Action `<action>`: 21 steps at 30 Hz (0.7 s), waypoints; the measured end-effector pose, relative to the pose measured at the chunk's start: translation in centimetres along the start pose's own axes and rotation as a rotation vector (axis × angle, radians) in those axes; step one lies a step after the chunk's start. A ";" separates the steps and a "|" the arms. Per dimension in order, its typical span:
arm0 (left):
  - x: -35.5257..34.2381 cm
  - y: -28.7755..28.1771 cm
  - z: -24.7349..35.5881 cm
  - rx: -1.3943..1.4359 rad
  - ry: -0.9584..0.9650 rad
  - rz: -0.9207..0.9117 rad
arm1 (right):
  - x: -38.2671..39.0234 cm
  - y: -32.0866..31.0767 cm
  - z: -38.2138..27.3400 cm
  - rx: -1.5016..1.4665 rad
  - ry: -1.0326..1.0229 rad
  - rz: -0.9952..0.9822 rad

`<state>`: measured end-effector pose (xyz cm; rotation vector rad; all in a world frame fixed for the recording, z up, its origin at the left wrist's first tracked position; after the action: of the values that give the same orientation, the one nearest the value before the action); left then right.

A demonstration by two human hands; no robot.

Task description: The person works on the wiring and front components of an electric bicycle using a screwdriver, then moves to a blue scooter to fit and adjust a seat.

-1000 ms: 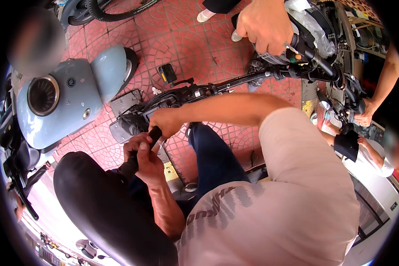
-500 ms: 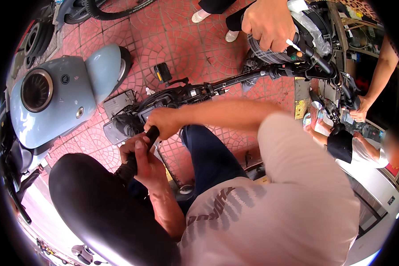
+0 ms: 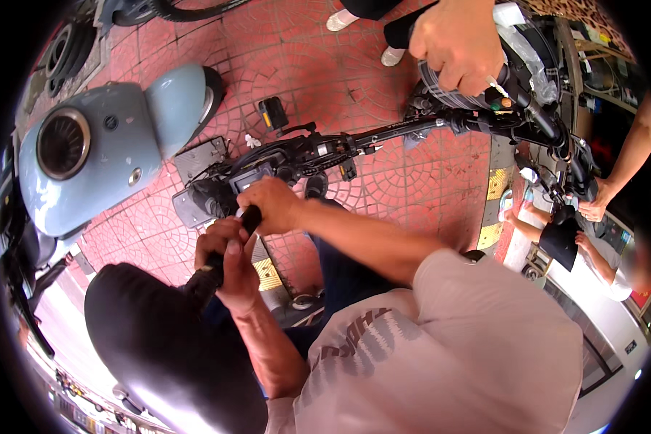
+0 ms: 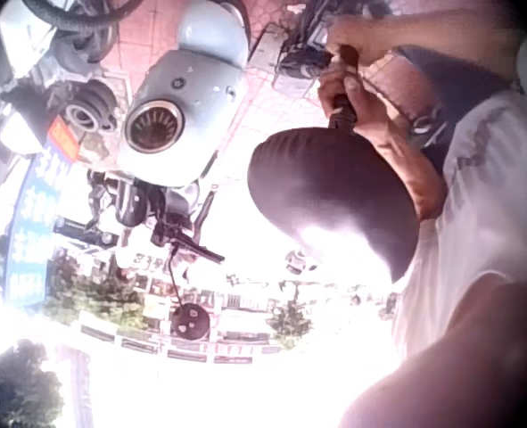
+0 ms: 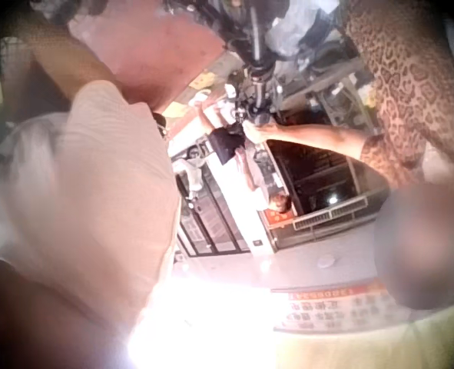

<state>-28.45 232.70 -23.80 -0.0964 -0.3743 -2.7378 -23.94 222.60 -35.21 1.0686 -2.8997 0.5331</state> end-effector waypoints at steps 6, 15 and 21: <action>2.0 1.0 -0.9 0.170 -0.165 0.443 | -2.6 0.4 1.4 0.070 -0.019 -0.945; -0.7 -0.9 0.4 0.081 -0.029 -0.144 | 0.2 0.4 -1.0 -0.029 0.015 0.227; 2.1 0.3 -0.2 0.148 -0.211 0.437 | -2.6 0.7 1.2 0.009 -0.013 -0.824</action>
<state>-30.34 231.64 -23.70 -0.3820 -0.5411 -2.2667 -22.26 224.37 -36.92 2.0646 -2.1452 0.4730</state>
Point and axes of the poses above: each hand's wrist, its own x-axis away from the middle knuckle, its own y-axis out of the palm, z = x × y, the point moved 6 cm from there along -x, towards the middle knuckle, and after that the axes turned 4 degrees about -x, right-handed, at the moved point
